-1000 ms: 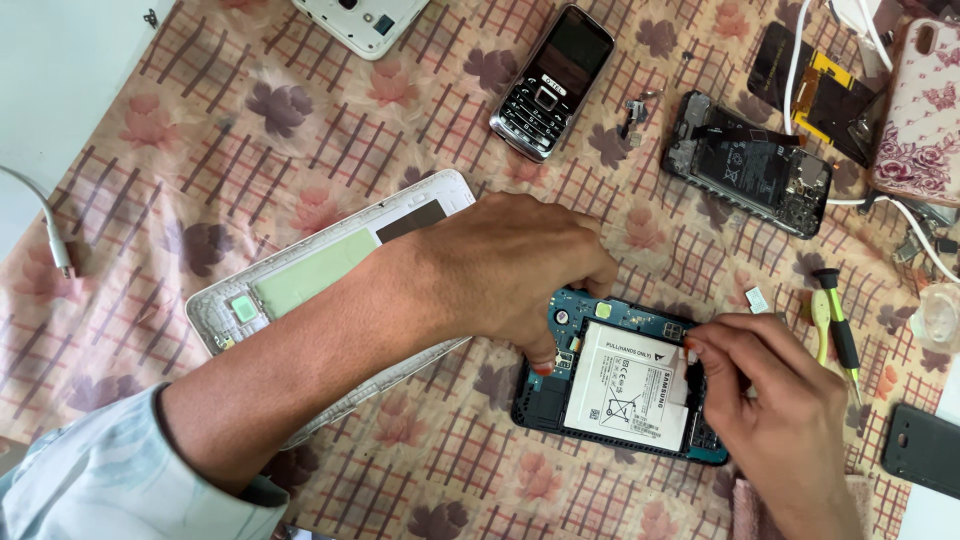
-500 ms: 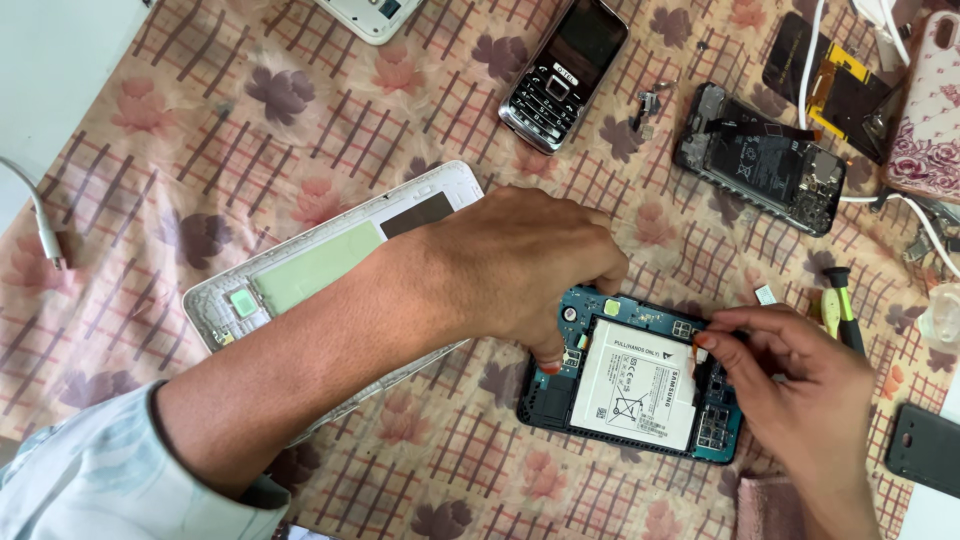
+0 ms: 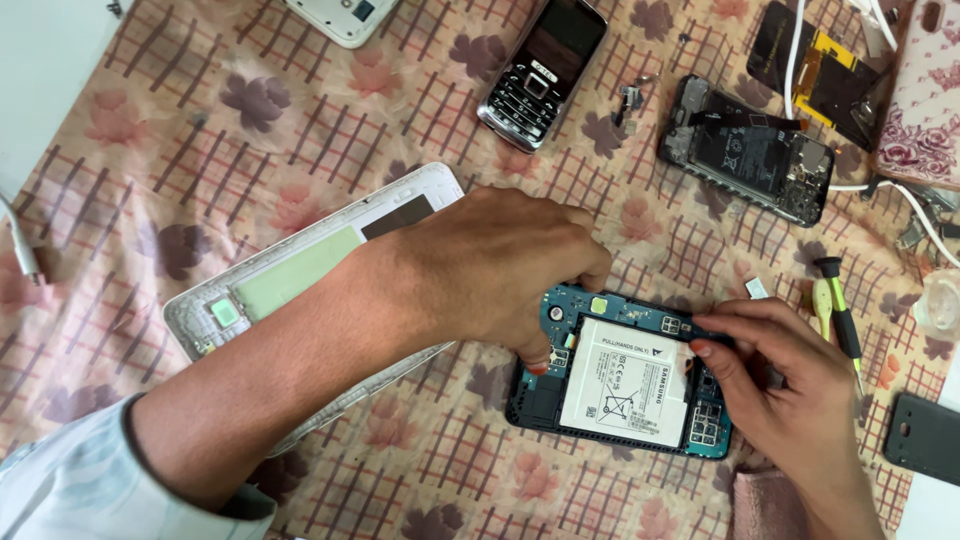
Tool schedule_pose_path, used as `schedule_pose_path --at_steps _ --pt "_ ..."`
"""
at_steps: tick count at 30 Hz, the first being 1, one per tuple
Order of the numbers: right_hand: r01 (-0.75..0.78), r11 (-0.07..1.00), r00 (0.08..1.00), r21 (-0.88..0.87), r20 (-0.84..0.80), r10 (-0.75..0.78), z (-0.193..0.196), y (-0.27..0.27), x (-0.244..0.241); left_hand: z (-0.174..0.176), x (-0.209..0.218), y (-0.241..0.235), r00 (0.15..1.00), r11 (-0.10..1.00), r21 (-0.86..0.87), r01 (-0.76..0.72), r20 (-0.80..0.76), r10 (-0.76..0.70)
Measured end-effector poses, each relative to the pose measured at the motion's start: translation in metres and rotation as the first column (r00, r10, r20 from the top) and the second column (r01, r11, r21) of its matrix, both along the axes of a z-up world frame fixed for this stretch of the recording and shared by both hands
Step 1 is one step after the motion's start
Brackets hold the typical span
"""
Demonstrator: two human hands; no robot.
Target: The person disassembles a Samsung smartphone by removing the back cover and unscrewing the motherboard. They detach ribbon cables, lift the motherboard, and use a toothbrush to clean the interior. The person then reassembles the phone by reconnecting cables and securing the motherboard with screws.
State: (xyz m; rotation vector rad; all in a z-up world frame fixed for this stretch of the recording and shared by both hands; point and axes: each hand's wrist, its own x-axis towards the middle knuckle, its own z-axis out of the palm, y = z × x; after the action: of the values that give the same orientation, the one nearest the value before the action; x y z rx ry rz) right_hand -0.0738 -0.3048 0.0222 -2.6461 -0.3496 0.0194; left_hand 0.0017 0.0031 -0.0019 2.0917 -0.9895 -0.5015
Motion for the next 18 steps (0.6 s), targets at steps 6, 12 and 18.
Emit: schedule_pose_path --at_steps 6,12,18 --pt "-0.078 0.997 0.995 0.007 0.055 0.077 -0.007 -0.007 0.0 0.003 0.0 0.001 1.0 1.0 0.015 0.005 -0.013 -0.005" --pt "-0.07 0.997 0.997 0.032 -0.025 0.07 -0.013 -0.013 0.001 0.005 0.001 0.0 0.999 0.998 0.068 0.02 -0.034 -0.018" --pt "-0.021 0.994 0.999 -0.105 0.024 0.024 -0.006 0.003 -0.003 0.007 0.001 -0.001 0.999 0.997 0.069 0.02 -0.042 -0.017"
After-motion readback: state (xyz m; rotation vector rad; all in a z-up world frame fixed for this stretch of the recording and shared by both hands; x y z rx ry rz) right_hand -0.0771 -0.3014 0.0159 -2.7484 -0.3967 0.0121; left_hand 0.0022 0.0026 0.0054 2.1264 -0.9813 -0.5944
